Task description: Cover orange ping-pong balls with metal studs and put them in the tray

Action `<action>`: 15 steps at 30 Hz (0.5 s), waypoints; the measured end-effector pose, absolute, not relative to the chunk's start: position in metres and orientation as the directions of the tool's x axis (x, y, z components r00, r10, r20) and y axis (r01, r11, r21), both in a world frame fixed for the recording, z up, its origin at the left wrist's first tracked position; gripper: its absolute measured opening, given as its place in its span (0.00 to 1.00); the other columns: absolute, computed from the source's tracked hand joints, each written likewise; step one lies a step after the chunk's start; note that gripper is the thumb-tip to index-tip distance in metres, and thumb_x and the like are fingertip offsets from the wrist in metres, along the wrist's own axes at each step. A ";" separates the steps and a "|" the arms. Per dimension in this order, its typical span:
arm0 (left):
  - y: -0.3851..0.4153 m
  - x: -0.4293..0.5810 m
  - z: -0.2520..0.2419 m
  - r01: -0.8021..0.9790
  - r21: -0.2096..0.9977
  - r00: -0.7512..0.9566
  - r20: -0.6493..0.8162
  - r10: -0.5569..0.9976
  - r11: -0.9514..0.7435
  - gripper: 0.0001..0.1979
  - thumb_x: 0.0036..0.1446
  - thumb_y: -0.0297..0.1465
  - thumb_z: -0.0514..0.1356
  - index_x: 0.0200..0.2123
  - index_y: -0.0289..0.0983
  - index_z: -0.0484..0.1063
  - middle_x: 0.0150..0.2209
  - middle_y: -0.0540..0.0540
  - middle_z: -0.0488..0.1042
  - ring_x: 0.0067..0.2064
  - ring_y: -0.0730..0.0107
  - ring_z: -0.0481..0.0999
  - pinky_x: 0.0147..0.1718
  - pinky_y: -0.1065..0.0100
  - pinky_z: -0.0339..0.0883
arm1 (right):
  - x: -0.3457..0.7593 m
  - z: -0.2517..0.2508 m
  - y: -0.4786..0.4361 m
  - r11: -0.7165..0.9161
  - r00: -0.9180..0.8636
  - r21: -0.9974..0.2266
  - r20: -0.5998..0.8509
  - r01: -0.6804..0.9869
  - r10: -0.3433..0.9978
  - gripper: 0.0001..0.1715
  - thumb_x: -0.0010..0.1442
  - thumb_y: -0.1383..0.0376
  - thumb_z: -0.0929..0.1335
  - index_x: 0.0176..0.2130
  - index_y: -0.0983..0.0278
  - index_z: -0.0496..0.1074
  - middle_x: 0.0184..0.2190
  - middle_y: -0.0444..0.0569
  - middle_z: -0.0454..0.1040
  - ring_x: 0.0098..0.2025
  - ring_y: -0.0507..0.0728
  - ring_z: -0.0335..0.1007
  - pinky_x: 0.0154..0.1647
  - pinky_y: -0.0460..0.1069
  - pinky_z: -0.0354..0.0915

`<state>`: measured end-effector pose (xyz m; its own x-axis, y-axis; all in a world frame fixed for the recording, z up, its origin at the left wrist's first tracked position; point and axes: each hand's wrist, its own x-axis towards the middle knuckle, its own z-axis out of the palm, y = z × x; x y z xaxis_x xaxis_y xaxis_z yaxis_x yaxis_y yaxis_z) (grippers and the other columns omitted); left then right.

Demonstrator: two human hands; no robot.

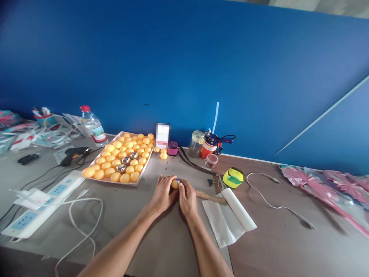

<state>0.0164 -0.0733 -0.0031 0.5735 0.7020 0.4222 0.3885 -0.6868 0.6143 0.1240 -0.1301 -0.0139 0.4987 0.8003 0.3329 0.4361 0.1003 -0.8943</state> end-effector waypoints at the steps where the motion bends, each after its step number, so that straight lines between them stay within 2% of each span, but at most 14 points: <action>1: -0.073 0.016 -0.003 0.390 0.610 0.577 0.422 0.699 -0.690 0.18 0.53 0.28 0.56 0.49 0.37 0.62 0.43 0.43 0.72 0.47 0.60 0.69 0.56 0.48 0.47 | 0.124 -0.013 -0.130 0.098 0.492 -0.890 0.335 0.446 0.804 0.19 0.60 0.58 0.59 0.41 0.66 0.71 0.38 0.52 0.76 0.40 0.57 0.71 0.43 0.50 0.65; 9: -0.073 0.015 -0.005 0.375 0.582 0.606 0.435 0.666 -0.721 0.19 0.54 0.26 0.54 0.50 0.36 0.60 0.43 0.42 0.72 0.46 0.60 0.69 0.56 0.48 0.49 | 0.122 -0.008 -0.132 0.051 0.474 -0.875 0.309 0.482 0.825 0.16 0.58 0.58 0.63 0.41 0.65 0.71 0.37 0.52 0.76 0.38 0.57 0.71 0.40 0.49 0.66; 15: -0.073 0.017 -0.005 0.369 0.586 0.589 0.453 0.669 -0.722 0.18 0.54 0.27 0.55 0.49 0.36 0.61 0.41 0.42 0.72 0.45 0.59 0.70 0.54 0.47 0.51 | 0.123 -0.011 -0.130 0.044 0.479 -0.866 0.316 0.497 0.819 0.19 0.61 0.58 0.58 0.42 0.64 0.72 0.37 0.51 0.76 0.38 0.56 0.70 0.42 0.49 0.64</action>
<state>0.0174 -0.0730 -0.0052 0.5890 0.6689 0.4534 0.3685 -0.7217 0.5860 0.1228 -0.1302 -0.0108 0.4785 0.8192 0.3161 0.4974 0.0437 -0.8664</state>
